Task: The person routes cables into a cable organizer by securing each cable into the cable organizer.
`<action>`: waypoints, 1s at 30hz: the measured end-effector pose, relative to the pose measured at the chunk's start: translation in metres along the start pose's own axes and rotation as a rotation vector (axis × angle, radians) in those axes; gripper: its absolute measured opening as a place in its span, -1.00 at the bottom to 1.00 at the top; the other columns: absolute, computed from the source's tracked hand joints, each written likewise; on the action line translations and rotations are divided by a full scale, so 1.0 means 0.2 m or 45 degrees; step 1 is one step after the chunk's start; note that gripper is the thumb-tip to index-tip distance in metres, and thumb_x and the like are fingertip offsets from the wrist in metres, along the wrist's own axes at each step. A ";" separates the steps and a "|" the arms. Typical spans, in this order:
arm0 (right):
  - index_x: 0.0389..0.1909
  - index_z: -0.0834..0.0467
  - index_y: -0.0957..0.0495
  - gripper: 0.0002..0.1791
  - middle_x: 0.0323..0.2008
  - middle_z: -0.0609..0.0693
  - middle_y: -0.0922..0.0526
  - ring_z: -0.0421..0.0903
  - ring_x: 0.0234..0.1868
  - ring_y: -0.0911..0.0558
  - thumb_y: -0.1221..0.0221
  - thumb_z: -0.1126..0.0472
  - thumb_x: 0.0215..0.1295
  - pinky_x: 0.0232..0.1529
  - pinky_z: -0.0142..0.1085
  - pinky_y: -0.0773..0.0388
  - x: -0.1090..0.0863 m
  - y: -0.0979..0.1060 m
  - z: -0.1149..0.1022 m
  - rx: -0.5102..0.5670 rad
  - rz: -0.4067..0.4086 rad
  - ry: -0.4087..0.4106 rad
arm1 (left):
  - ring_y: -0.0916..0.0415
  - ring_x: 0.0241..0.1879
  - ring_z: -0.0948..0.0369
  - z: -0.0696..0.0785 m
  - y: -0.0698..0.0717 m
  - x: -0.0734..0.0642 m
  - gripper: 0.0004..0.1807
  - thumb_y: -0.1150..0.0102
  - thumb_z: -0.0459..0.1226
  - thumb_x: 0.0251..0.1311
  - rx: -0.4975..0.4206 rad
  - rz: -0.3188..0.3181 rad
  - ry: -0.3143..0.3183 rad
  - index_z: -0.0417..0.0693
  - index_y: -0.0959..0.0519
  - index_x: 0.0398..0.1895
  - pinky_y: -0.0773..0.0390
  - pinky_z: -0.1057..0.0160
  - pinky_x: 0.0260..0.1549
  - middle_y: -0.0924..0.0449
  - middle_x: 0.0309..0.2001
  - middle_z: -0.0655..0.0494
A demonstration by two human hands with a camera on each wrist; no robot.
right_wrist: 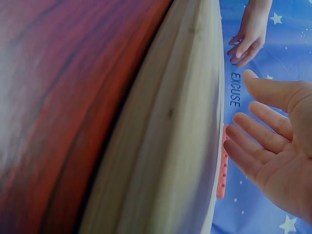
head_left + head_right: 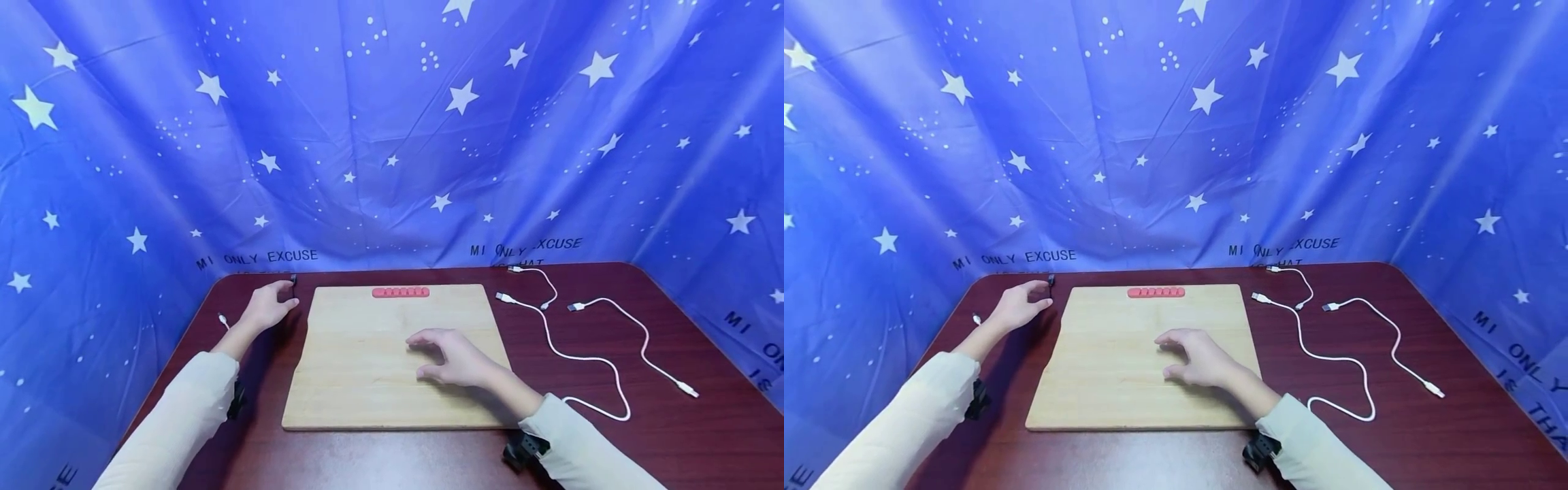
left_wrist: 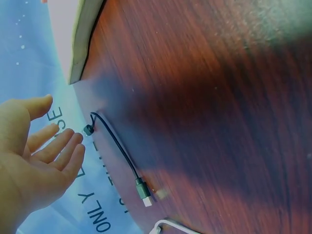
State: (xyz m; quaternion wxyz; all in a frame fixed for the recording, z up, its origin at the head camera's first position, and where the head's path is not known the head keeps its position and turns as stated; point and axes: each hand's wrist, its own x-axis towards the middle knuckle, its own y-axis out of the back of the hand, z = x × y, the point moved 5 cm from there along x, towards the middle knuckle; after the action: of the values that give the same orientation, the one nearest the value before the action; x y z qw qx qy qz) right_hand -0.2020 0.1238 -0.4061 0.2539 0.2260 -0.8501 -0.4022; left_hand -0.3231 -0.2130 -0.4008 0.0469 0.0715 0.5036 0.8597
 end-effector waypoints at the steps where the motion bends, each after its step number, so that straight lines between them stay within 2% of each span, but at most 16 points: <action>1: 0.05 0.20 -0.55 -0.48 0.00 0.05 -0.70 -0.01 0.07 -0.65 -0.41 0.22 0.02 0.20 -0.15 -0.58 0.01 -0.01 -0.01 0.005 -0.009 -0.005 | -0.51 0.11 -0.18 -0.01 0.00 0.00 -0.46 -0.11 -0.24 0.27 -0.001 -0.005 0.009 -0.39 -0.36 0.24 -0.50 -0.14 0.17 -0.51 0.15 -0.34; 10: 0.11 0.20 -0.52 -0.47 0.04 0.06 -0.67 0.00 0.07 -0.64 -0.38 0.18 0.08 0.21 -0.14 -0.58 0.06 -0.07 -0.07 0.040 -0.018 -0.060 | -0.47 0.16 -0.18 -0.05 -0.01 0.04 -0.44 -0.09 -0.22 0.29 -0.004 -0.048 0.134 -0.40 -0.32 0.27 -0.47 -0.13 0.22 -0.53 0.12 -0.35; 24: 0.11 0.26 -0.51 -0.47 0.03 0.14 -0.67 0.05 0.04 -0.65 -0.37 0.24 0.08 0.17 -0.13 -0.61 0.11 -0.12 -0.10 0.243 0.001 -0.124 | -0.43 0.18 -0.20 -0.08 -0.02 0.11 -0.47 -0.10 -0.20 0.27 0.016 -0.061 0.162 -0.42 -0.38 0.19 -0.43 -0.11 0.26 -0.53 0.11 -0.36; 30: 0.10 0.29 -0.51 -0.49 0.04 0.18 -0.66 0.09 0.06 -0.64 -0.35 0.28 0.09 0.18 -0.12 -0.61 0.13 -0.12 -0.09 0.369 0.003 -0.177 | -0.45 0.11 -0.21 -0.09 -0.02 0.16 -0.49 -0.11 -0.19 0.26 0.035 -0.071 0.157 -0.44 -0.42 0.12 -0.47 -0.11 0.20 -0.56 0.04 -0.37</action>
State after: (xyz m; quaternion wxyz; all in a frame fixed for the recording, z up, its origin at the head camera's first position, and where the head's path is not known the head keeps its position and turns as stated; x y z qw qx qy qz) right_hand -0.2074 0.0844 -0.4095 0.1597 0.2311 -0.9150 -0.2896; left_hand -0.3582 -0.2217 -0.4099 0.0388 0.0049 0.5191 0.8538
